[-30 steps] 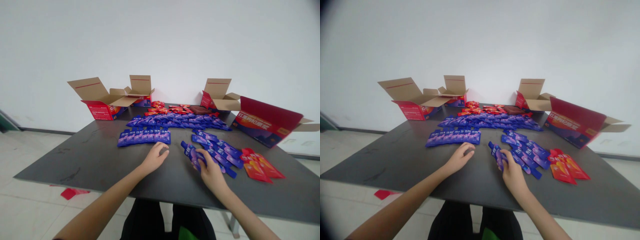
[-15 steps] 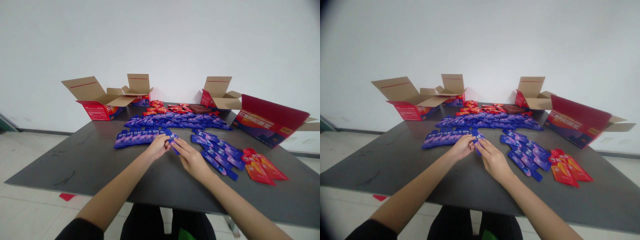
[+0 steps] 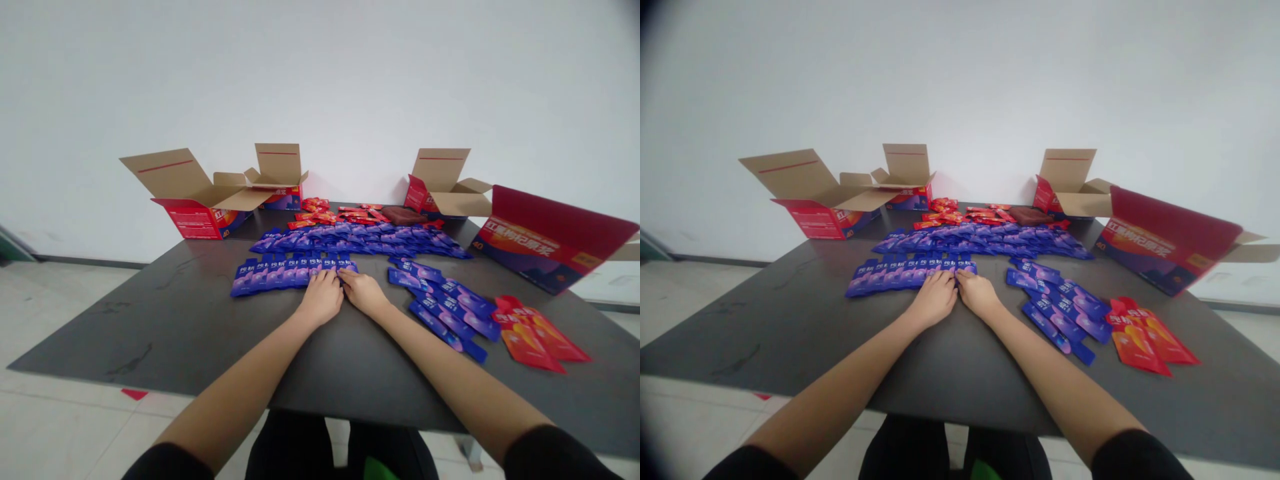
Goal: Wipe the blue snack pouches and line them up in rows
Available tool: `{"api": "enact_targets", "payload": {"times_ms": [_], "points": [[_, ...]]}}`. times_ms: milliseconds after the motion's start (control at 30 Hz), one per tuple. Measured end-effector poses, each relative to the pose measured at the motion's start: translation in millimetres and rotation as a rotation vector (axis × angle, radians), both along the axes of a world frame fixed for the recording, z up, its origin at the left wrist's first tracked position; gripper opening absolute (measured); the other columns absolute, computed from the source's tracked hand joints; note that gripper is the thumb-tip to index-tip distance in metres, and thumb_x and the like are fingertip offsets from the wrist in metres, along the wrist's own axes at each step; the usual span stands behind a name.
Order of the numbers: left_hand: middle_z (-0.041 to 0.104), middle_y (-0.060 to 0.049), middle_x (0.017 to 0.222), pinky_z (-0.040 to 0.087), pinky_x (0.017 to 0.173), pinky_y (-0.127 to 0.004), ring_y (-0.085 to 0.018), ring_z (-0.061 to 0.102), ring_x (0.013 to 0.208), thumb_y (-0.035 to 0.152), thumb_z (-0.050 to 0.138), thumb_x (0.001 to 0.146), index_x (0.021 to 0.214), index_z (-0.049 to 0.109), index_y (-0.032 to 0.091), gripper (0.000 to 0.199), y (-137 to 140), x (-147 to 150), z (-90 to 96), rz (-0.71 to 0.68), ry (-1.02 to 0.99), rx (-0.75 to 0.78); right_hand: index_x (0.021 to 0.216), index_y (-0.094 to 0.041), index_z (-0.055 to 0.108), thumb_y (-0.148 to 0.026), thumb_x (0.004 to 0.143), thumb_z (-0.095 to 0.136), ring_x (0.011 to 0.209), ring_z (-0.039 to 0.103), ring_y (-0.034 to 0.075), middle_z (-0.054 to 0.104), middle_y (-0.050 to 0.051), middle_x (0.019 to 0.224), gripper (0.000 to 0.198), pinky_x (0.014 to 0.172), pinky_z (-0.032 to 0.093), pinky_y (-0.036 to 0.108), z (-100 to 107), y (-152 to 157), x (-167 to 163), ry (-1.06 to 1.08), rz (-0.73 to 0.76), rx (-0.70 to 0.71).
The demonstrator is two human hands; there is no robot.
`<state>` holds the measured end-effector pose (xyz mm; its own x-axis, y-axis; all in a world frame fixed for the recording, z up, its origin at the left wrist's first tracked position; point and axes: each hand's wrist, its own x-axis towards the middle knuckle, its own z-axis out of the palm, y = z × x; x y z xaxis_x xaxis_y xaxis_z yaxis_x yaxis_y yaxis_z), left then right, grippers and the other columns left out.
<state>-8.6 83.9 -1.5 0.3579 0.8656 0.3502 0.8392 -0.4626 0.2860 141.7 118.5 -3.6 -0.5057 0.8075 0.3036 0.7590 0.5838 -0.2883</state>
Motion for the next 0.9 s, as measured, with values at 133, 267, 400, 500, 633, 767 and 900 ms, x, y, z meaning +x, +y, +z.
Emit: {"api": "enact_targets", "payload": {"times_ms": [133,267,400,500,633,767,900], "points": [[0.056,-0.015,0.108,0.040,0.097,-0.043,-0.027,0.051,0.106,0.017,0.040,0.088,0.105,0.058,0.011,0.026,3.6,3.3,-1.7,0.040,0.064,0.067,0.116,-0.019,0.066,-0.017,0.086,0.045,0.113,0.060,0.019,0.064,0.005,0.124,0.037,0.102,0.042,0.029,-2.4,1.4,1.2,0.033,0.039,-0.038],[0.052,-0.014,0.113,0.042,0.093,-0.044,-0.028,0.049,0.107,0.016,0.045,0.084,0.110,0.054,0.013,0.027,-1.0,9.1,2.9,0.061,0.083,0.132,0.121,-0.020,0.063,-0.008,0.079,0.043,0.114,0.059,0.017,0.064,0.002,0.124,0.048,0.103,0.041,0.028,10.5,-2.2,10.9,0.085,0.048,-0.053],[0.047,-0.013,0.122,0.038,0.097,-0.046,-0.029,0.044,0.114,0.016,0.047,0.084,0.115,0.050,0.017,0.032,-9.0,16.7,10.1,0.008,0.079,0.182,0.117,-0.017,0.062,-0.006,0.078,0.041,0.111,0.059,0.019,0.066,0.006,0.118,0.046,0.100,0.042,0.031,34.4,-33.4,58.9,0.171,-0.079,0.098],[0.048,-0.012,0.119,0.039,0.097,-0.044,-0.027,0.045,0.111,0.015,0.045,0.084,0.110,0.052,0.017,0.027,-12.0,23.1,12.5,-0.052,0.054,0.196,0.107,-0.017,0.065,-0.024,0.086,0.046,0.103,0.060,0.026,0.066,0.010,0.109,0.030,0.092,0.046,0.037,36.8,-74.1,109.6,0.069,-0.378,0.182],[0.050,-0.010,0.110,0.044,0.091,-0.038,-0.024,0.049,0.103,0.012,0.045,0.083,0.105,0.055,0.018,0.025,-14.4,32.0,9.9,-0.164,0.023,0.190,0.121,-0.011,0.058,-0.053,0.083,0.053,0.104,0.056,0.034,0.060,0.019,0.113,0.057,0.088,0.046,0.046,6.7,-114.1,152.2,-0.153,-0.601,0.142],[0.052,-0.008,0.106,0.046,0.088,-0.035,-0.021,0.052,0.099,0.010,0.045,0.081,0.098,0.057,0.019,0.023,-20.7,38.4,6.5,-0.250,0.012,0.175,0.126,-0.011,0.055,-0.047,0.087,0.050,0.109,0.053,0.031,0.058,0.017,0.116,0.053,0.095,0.043,0.043,-18.9,-119.8,158.3,-0.143,-0.467,0.149],[0.054,-0.009,0.111,0.045,0.090,-0.036,-0.022,0.052,0.104,0.011,0.045,0.081,0.099,0.059,0.019,0.024,-26.6,39.1,7.7,-0.266,0.022,0.166,0.121,-0.013,0.059,-0.047,0.085,0.053,0.105,0.054,0.030,0.058,0.015,0.109,0.051,0.092,0.045,0.044,-23.0,-120.0,150.4,0.000,-0.412,0.153]]}}
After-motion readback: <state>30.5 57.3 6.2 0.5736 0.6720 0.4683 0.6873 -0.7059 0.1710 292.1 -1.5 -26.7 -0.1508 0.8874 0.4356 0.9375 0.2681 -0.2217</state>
